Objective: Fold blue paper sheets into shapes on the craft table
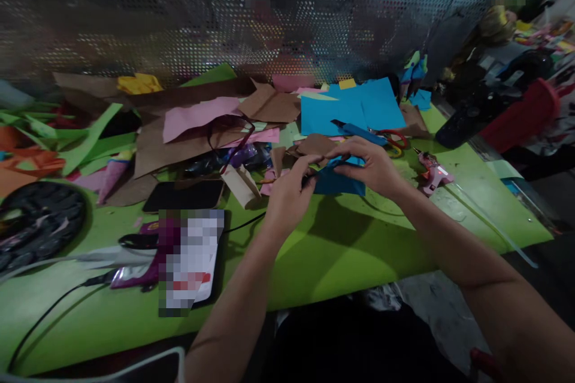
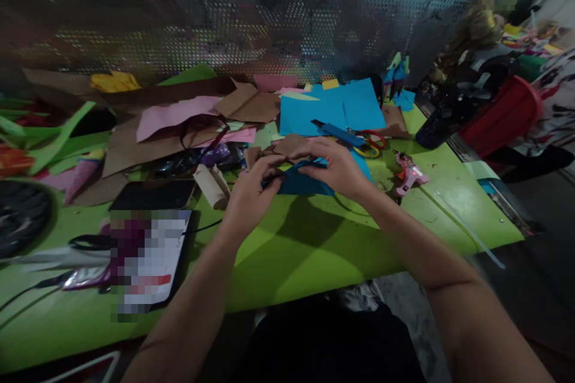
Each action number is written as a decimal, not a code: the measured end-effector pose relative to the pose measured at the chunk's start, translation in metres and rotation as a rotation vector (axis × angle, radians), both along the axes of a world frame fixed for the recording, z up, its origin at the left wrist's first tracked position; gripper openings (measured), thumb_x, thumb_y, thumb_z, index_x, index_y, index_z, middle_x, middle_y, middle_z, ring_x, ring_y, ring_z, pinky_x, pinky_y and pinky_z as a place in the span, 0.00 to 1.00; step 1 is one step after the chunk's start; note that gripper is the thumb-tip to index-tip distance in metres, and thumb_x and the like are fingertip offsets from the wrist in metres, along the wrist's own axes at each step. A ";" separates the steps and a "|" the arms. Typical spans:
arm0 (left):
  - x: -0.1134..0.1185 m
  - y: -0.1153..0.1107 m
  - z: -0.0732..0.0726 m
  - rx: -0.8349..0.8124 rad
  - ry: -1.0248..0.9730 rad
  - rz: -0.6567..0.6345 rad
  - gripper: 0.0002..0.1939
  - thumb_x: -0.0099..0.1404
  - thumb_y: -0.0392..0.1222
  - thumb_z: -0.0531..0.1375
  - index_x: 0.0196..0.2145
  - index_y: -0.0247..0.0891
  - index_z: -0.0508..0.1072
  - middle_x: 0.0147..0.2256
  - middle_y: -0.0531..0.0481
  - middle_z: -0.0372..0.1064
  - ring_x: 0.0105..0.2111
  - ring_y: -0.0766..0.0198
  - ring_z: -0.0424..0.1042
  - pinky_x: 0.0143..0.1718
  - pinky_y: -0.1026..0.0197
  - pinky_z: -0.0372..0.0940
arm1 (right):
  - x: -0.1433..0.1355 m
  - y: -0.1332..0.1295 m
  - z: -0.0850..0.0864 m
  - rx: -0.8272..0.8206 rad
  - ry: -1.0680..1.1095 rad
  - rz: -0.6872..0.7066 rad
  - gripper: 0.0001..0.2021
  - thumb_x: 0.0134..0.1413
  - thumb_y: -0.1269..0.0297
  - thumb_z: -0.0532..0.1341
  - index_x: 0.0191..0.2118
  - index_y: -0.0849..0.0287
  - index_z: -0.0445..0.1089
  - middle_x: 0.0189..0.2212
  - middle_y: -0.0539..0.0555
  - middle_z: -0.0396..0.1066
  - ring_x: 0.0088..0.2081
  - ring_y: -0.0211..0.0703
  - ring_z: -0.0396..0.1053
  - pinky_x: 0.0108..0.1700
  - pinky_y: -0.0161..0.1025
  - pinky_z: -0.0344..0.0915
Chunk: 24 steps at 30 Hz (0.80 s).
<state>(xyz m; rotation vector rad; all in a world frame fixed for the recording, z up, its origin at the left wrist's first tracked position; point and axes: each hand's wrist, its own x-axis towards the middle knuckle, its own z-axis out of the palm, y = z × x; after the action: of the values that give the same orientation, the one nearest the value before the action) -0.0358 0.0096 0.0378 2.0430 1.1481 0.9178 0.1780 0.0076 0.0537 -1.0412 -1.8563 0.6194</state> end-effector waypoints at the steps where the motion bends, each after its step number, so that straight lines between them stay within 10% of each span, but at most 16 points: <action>1: 0.000 -0.001 0.001 0.013 0.026 0.010 0.22 0.67 0.34 0.56 0.58 0.43 0.68 0.42 0.48 0.78 0.44 0.56 0.77 0.45 0.58 0.66 | 0.001 0.001 -0.001 0.028 -0.027 0.009 0.09 0.56 0.66 0.67 0.43 0.48 0.79 0.44 0.52 0.78 0.53 0.50 0.70 0.59 0.49 0.63; 24: 0.000 -0.002 0.000 0.203 0.272 -0.023 0.22 0.69 0.37 0.56 0.59 0.48 0.69 0.41 0.49 0.80 0.42 0.55 0.79 0.42 0.60 0.66 | 0.005 0.002 -0.001 -0.040 -0.336 0.012 0.04 0.55 0.66 0.66 0.37 0.56 0.72 0.37 0.55 0.75 0.41 0.49 0.71 0.41 0.41 0.63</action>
<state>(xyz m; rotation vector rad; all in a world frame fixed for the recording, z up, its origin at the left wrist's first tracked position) -0.0356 0.0081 0.0377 2.3990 1.2087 0.7887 0.1832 0.0093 0.0532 -1.2191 -2.1477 0.5132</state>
